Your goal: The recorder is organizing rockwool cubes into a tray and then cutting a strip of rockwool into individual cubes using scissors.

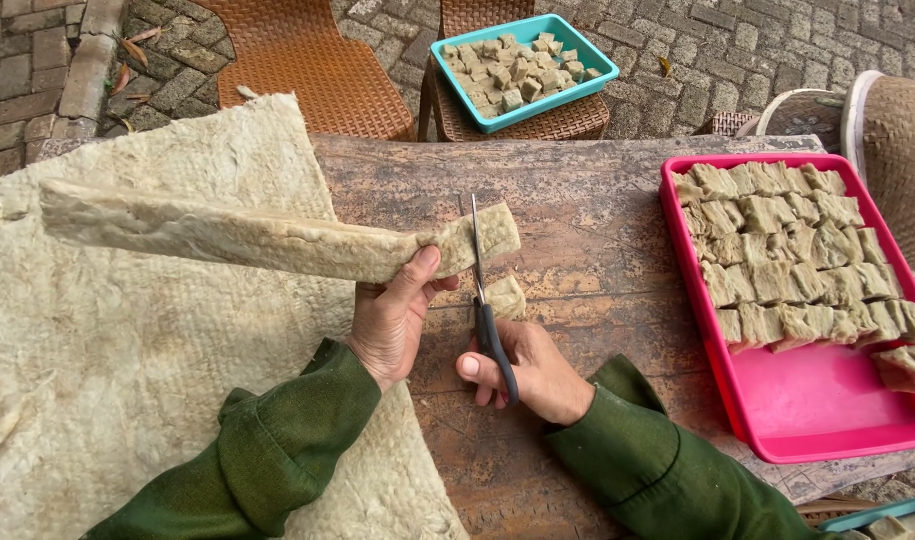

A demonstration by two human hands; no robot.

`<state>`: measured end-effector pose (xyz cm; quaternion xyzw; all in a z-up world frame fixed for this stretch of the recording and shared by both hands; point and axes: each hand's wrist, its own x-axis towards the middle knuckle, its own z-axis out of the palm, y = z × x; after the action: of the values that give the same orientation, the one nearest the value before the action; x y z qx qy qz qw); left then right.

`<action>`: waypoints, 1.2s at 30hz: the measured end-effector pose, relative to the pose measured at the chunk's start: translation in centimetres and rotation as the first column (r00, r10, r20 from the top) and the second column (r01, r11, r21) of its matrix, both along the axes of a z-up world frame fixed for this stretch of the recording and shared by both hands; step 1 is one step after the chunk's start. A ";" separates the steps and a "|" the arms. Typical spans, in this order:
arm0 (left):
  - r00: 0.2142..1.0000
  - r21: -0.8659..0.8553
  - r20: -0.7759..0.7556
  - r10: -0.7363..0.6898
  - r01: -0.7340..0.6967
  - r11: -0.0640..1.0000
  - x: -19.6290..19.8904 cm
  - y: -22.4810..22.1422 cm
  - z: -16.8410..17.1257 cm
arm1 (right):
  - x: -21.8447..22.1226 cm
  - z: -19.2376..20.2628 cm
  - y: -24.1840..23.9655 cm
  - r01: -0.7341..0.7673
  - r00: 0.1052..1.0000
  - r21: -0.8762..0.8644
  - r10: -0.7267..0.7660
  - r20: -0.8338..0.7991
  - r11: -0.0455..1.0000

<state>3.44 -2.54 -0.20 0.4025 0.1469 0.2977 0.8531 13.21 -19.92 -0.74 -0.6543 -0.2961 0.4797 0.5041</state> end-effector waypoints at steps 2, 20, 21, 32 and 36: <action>1.000 -0.001 0.002 0.006 -0.006 1.000 0.0 0.2 -0.2 | 0.0 0.6 0.1 0.002 1.000 -0.010 -0.002 0.006 1.000; 0.998 -0.057 -0.044 0.048 -0.050 0.997 0.1 0.9 -0.6 | -0.7 1.4 0.6 0.104 0.995 -0.144 -0.102 0.020 0.984; 0.998 -0.041 -0.036 0.043 -0.044 0.998 0.1 1.0 -0.5 | -0.7 1.4 0.6 0.102 0.995 -0.151 -0.102 0.010 0.983; 0.999 0.001 -0.039 0.033 -0.033 0.999 0.1 0.6 -0.4 | 0.9 0.6 -0.2 -0.063 0.995 -0.119 0.053 -0.087 0.991; 0.999 -0.027 -0.050 0.017 -0.018 0.999 0.0 0.8 -0.5 | 0.5 0.5 0.0 -0.025 0.997 -0.114 0.017 -0.069 0.993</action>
<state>3.42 -1.76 -0.74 0.3965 0.1757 0.2930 0.8521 13.75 -19.87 -0.28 -0.6624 -0.2574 0.5233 0.4702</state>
